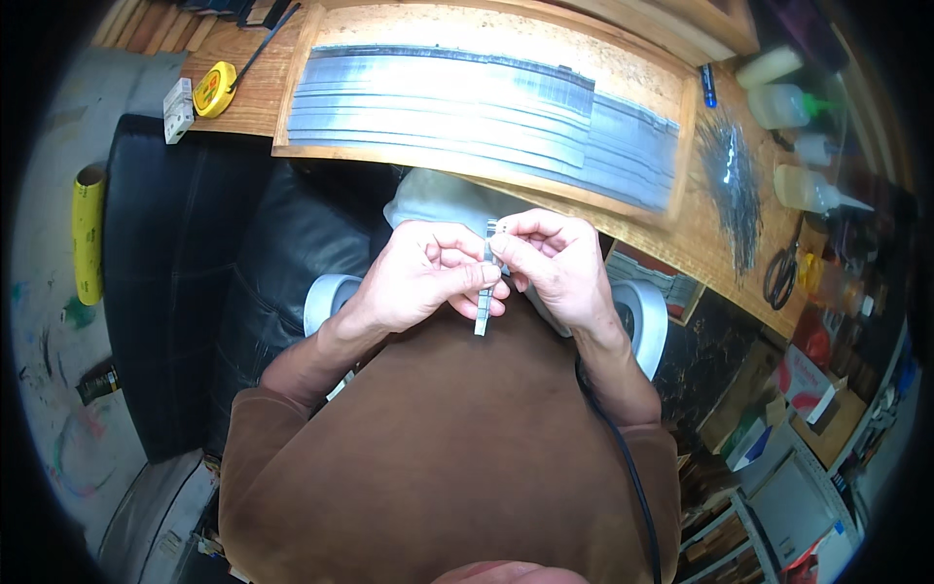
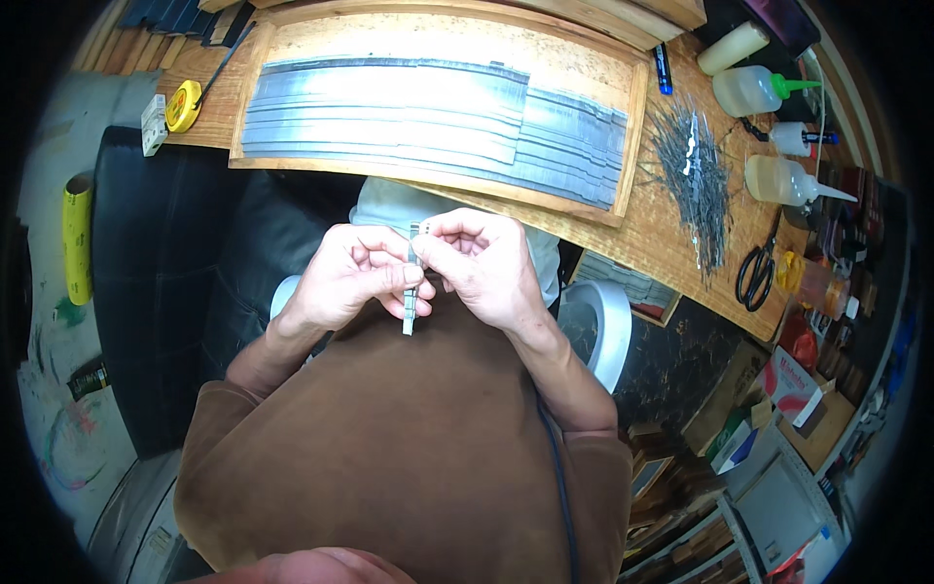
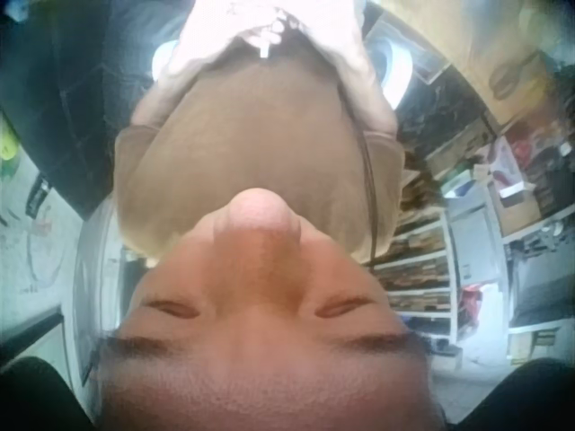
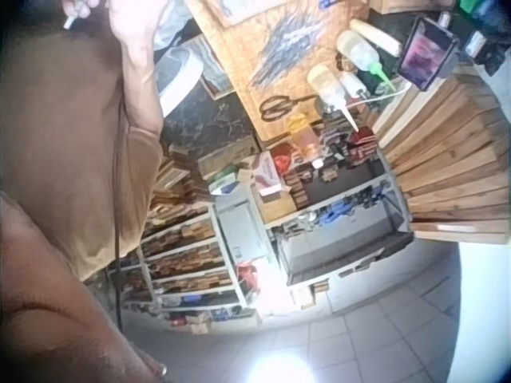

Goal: The person sits at a workbench and repeatedly picks up small metal strips and pins. They insert the pins into the strips and press them together by hand, then place the assembled units onto a wooden tray. The process is repeated for several units.

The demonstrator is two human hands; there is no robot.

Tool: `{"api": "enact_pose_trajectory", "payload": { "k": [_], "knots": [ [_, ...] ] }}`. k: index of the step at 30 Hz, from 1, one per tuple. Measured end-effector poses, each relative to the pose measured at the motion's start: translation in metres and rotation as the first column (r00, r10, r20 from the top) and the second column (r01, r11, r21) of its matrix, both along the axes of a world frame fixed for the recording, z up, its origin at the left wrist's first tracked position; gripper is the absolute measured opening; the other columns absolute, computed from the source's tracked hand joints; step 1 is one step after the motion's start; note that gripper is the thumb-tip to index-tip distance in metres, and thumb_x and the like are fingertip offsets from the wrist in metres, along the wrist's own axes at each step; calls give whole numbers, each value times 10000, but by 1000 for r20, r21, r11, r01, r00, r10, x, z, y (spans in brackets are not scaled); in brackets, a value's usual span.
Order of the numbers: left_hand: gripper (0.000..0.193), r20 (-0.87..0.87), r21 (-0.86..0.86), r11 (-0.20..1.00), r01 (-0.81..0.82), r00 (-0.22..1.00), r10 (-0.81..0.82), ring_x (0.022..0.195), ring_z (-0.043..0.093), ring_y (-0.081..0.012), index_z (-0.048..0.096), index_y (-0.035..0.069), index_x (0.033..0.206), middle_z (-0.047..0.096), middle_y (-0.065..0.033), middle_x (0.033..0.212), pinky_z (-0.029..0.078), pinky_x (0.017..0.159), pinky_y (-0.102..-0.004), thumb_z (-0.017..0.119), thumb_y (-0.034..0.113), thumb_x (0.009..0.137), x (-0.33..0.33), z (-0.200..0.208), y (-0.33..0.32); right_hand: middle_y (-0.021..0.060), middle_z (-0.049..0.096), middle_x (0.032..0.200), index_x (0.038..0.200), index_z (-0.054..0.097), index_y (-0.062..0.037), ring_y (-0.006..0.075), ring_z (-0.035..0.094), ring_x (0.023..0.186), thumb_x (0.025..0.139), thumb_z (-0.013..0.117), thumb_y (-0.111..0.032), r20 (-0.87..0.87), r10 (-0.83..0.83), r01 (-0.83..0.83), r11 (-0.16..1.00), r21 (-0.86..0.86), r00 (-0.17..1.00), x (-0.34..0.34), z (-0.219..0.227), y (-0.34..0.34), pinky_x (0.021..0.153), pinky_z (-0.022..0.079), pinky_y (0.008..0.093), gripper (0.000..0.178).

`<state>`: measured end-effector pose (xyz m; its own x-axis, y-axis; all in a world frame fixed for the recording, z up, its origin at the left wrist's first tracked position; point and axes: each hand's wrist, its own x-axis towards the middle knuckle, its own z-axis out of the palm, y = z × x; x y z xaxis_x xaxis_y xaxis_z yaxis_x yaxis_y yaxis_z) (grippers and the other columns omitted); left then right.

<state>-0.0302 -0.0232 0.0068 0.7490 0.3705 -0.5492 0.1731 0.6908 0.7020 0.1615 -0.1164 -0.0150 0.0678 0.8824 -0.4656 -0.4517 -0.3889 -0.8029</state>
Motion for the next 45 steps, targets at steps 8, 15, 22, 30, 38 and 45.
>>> {"api": "enact_pose_trajectory", "payload": {
  "k": [8,15,22,30,38,45],
  "knots": [
    [164,-2,126,991,-31,1000,31,846,794,-215,700,-72,1137,790,-168,965,652,699,-276,695,49,1027,4,5,7,53,734,907,1078,727,45,52,653,741,985,740,-23,25,-44,41,993,114,999,-2,6,12,654,523,196,116],
    [166,31,63,998,-16,999,14,822,799,-233,691,-80,1135,787,-189,957,659,684,-278,688,45,1026,4,4,12,48,737,895,1077,737,31,56,656,729,979,750,-31,103,-13,2,995,102,995,1,8,13,634,521,195,117],
    [180,42,-27,1000,-14,999,16,814,802,-244,683,-92,1145,785,-200,965,665,671,-290,677,45,1028,1,-3,7,52,742,894,1096,741,33,56,651,709,979,756,-45,31,-14,14,1000,0,999,-2,0,6,605,517,195,142],
    [199,33,-30,999,13,999,-12,845,794,-191,701,-107,1122,788,-167,984,648,678,-246,671,71,1036,2,-3,6,54,743,908,1102,727,52,47,647,706,980,748,-63,-5,-13,13,1000,-12,1000,-2,-7,2,603,520,195,169],
    [201,34,-51,999,2,999,0,847,793,-183,702,-109,1114,789,-165,978,645,678,-242,673,73,1033,1,-8,3,66,745,880,1100,743,45,57,639,667,975,757,-43,-12,-25,24,999,-23,1000,-2,-11,0,579,507,190,154],
    [187,20,-38,999,14,1000,-14,835,789,-174,708,-97,1104,788,-158,967,643,677,-238,673,74,1034,2,-7,2,73,746,888,1105,739,49,63,644,670,981,747,-36,-27,-33,33,999,-8,999,-3,-14,-3,583,512,194,150]
  ]
}}
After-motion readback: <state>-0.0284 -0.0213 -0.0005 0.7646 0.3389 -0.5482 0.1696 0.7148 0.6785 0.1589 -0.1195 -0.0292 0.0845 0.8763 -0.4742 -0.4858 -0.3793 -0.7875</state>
